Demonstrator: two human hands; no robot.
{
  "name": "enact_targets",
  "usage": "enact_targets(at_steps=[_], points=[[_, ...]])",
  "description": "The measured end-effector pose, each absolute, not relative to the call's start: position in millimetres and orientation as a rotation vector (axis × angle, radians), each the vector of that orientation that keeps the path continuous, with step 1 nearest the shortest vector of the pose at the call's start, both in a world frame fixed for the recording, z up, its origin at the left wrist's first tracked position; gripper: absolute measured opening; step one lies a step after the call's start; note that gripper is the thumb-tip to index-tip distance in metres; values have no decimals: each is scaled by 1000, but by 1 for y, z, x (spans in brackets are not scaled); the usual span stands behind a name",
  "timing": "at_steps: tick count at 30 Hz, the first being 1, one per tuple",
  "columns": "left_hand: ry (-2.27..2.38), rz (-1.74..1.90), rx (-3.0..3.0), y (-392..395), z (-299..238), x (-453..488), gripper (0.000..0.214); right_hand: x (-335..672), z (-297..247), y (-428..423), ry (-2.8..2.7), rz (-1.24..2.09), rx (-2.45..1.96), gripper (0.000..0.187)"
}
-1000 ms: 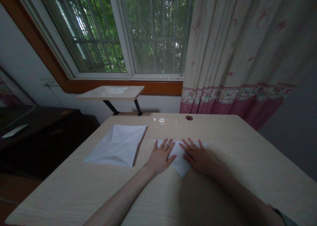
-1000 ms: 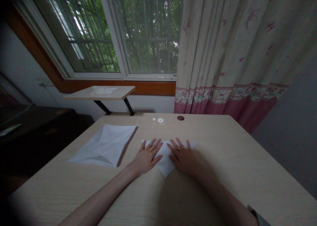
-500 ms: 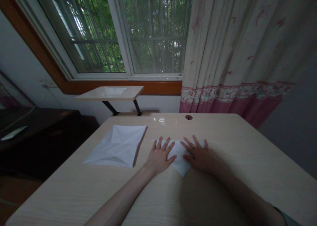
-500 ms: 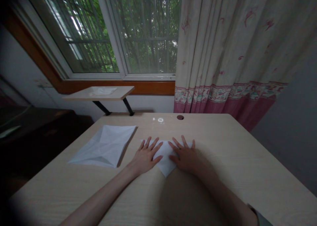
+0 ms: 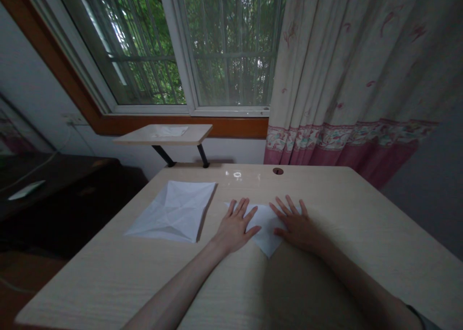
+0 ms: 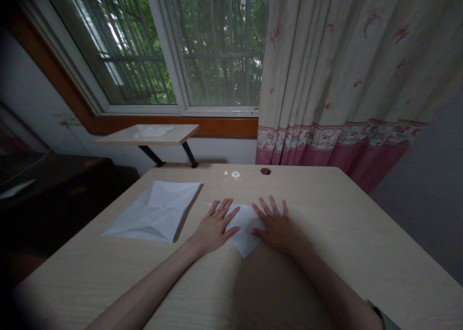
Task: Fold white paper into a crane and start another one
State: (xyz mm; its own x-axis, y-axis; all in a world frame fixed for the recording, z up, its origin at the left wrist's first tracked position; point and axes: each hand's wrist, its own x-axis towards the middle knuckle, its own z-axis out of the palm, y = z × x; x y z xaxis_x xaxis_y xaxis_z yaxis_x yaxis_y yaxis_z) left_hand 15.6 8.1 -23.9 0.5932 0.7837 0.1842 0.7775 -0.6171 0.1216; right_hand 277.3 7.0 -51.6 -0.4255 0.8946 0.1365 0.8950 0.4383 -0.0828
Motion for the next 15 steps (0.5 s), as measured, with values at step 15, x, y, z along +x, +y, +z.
enact_targets(at_steps=[15], points=[[1038, 369, 2706, 17, -12, 12, 110, 286, -32, 13, -2685, 398, -1212, 100]])
